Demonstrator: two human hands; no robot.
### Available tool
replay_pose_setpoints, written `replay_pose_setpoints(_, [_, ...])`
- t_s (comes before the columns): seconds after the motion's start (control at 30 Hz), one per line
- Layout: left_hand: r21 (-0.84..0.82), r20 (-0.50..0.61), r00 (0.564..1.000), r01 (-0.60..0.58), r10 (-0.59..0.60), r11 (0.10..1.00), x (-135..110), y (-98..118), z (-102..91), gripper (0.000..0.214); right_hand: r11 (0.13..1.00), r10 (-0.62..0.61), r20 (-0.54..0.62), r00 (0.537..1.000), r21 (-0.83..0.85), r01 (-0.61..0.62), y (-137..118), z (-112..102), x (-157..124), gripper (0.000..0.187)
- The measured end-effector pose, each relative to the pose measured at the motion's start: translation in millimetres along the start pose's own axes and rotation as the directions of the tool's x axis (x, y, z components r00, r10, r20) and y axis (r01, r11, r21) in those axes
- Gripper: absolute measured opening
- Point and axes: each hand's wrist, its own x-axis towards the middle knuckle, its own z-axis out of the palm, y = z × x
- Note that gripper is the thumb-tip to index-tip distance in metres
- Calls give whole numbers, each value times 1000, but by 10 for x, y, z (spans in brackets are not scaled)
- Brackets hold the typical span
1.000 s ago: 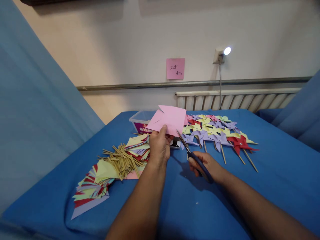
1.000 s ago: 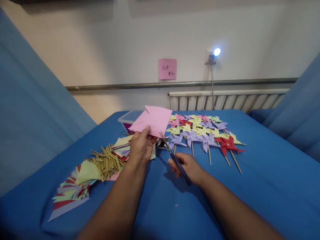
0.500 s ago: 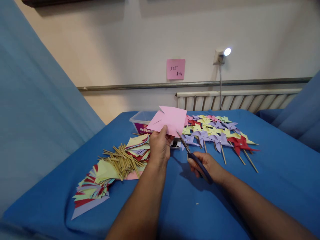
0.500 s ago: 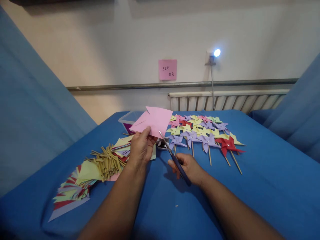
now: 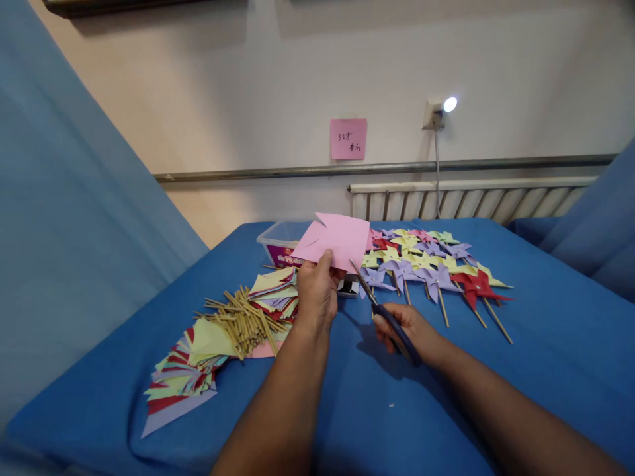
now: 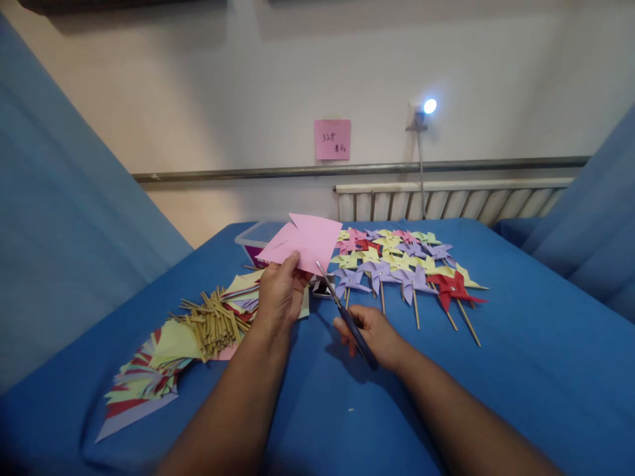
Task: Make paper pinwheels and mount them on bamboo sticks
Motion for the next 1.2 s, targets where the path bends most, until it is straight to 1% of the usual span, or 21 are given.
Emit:
replay_pose_setpoints(0.43, [21,20,1000,3,-3,1000,-2,-24,-12,29,1000,-6,-7,1000,26,6,50,-10,15,42])
replay_pose_setpoints(0.7, [45,42,998,-38,36,998,-7,-7,-3,32,998,40,-34,999,60,-37,-73,23,4,45])
replay_pose_setpoints(0.83, [45,54,998,-34,31,998,-16,-1,5,32,997,37,-42,998,65,-34,-80,34,6,47])
replay_pose_setpoints(1.07, [58,36,998,-45,42,997,-28,-2,10,29,997,32,-41,999,65,-29,-24,31,21,42])
replay_pose_setpoints(1.2, [53,16,999,-51,50,997,-30,-7,19,33,998,40,-48,998,47,-38,-42,33,21,42])
